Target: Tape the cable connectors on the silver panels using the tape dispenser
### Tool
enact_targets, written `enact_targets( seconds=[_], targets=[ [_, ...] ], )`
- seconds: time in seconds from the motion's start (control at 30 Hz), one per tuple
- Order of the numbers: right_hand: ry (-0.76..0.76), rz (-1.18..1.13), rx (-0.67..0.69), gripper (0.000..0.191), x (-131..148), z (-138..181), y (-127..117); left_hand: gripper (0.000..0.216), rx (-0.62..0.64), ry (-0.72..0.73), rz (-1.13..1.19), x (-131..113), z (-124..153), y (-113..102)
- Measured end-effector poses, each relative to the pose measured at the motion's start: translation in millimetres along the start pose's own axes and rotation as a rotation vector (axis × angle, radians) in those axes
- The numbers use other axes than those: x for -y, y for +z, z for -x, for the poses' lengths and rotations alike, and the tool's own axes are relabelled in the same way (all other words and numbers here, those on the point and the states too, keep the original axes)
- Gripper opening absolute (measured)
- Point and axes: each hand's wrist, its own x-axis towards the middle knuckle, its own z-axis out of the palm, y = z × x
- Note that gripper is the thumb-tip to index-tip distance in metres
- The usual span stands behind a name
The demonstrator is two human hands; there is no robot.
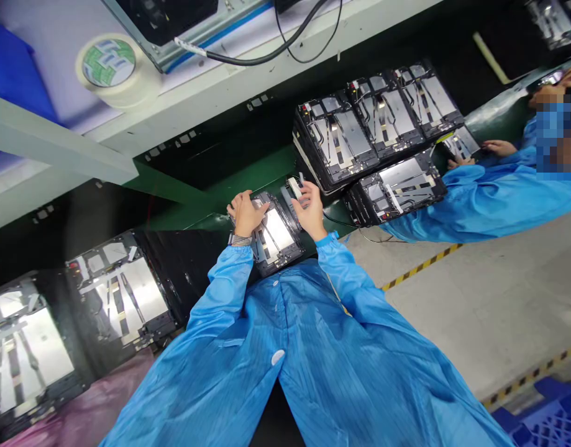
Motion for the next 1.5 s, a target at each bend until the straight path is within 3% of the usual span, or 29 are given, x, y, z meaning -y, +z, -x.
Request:
enact_targets(
  seconds=[0.17, 0.27, 0.37, 0.5, 1.0, 1.37, 1.5],
  targets=[
    [-0.165, 0.179, 0.389, 0.081, 1.6, -50.6, 47.6, 0.059, 0.13, -0.032, -0.016, 15.7, -12.7, -3.5],
    [-0.212, 0.266, 0.581, 0.091, 4.5, -63.9, 54.0, 0.056, 0.167, -0.033, -0.035, 17.3, -14.9, -6.3],
    [-0.261, 0.322, 0.659, 0.097, 7.9, -68.6, 48.7, 0.056, 0.184, -0.035, -0.046, 17.1, -15.6, -10.1],
    [-0.322, 0.361, 0.686, 0.099, 9.4, -70.4, 44.2, 0.058, 0.207, -0.045, -0.035, 16.3, -17.8, -14.8],
    [-0.226, 0.383, 0.69, 0.109, -0.7, -72.8, 51.1, 0.062, 0.353, -0.126, -0.061, 12.6, -28.1, -26.0],
    [-0.519, 0.691, 0.77, 0.116, 35.3, -75.4, 47.2, 0.061, 0.352, -0.129, -0.045, 15.7, -32.3, -24.2],
    [-0.523, 0.637, 0.757, 0.11, 38.1, -81.1, 46.8, 0.061, 0.349, -0.134, -0.026, 18.9, -35.9, -22.5]
  ],
)
